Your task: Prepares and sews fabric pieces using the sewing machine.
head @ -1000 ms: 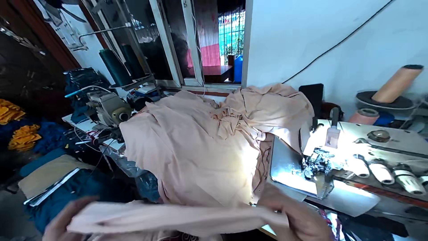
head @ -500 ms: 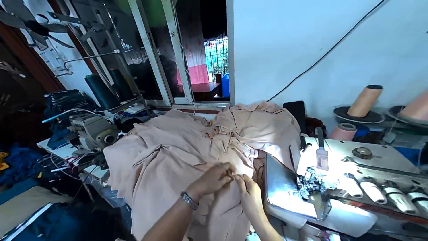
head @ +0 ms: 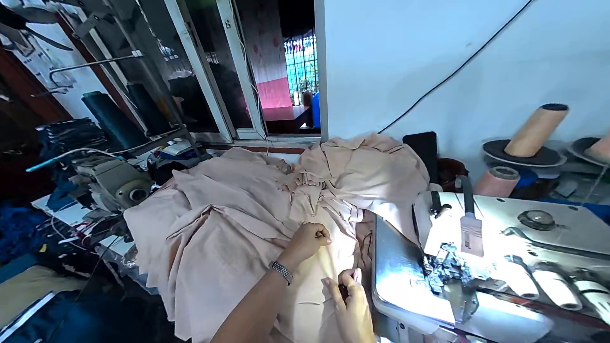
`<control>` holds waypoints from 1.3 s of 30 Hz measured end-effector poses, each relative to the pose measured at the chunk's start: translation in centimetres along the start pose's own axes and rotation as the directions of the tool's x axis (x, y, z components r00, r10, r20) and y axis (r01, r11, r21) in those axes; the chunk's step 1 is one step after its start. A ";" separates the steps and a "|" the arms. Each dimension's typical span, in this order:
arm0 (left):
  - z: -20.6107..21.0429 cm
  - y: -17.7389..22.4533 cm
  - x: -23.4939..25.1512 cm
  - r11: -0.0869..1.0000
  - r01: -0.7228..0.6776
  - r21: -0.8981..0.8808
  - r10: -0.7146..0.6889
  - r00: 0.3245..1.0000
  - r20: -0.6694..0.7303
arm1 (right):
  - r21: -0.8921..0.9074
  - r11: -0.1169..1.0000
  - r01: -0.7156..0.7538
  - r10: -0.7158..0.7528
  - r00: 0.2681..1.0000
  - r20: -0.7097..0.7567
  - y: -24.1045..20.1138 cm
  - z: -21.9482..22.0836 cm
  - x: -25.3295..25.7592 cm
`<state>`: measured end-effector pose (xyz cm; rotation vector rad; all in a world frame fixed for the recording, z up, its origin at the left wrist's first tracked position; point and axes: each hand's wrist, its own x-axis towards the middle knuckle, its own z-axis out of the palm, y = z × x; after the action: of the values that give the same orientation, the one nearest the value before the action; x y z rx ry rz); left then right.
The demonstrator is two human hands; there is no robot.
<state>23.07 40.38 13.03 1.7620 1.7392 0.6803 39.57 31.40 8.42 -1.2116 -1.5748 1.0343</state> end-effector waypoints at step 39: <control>-5.8 2.6 -8.3 0.789 -0.559 -0.254 0.477 0.819 -0.320 | 0.376 0.920 -0.108 0.002 0.963 0.270 -0.7 -2.2 -2.5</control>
<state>20.64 32.32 19.21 1.9752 1.1519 1.3944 41.88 29.01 9.30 -0.8733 -1.4429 1.5167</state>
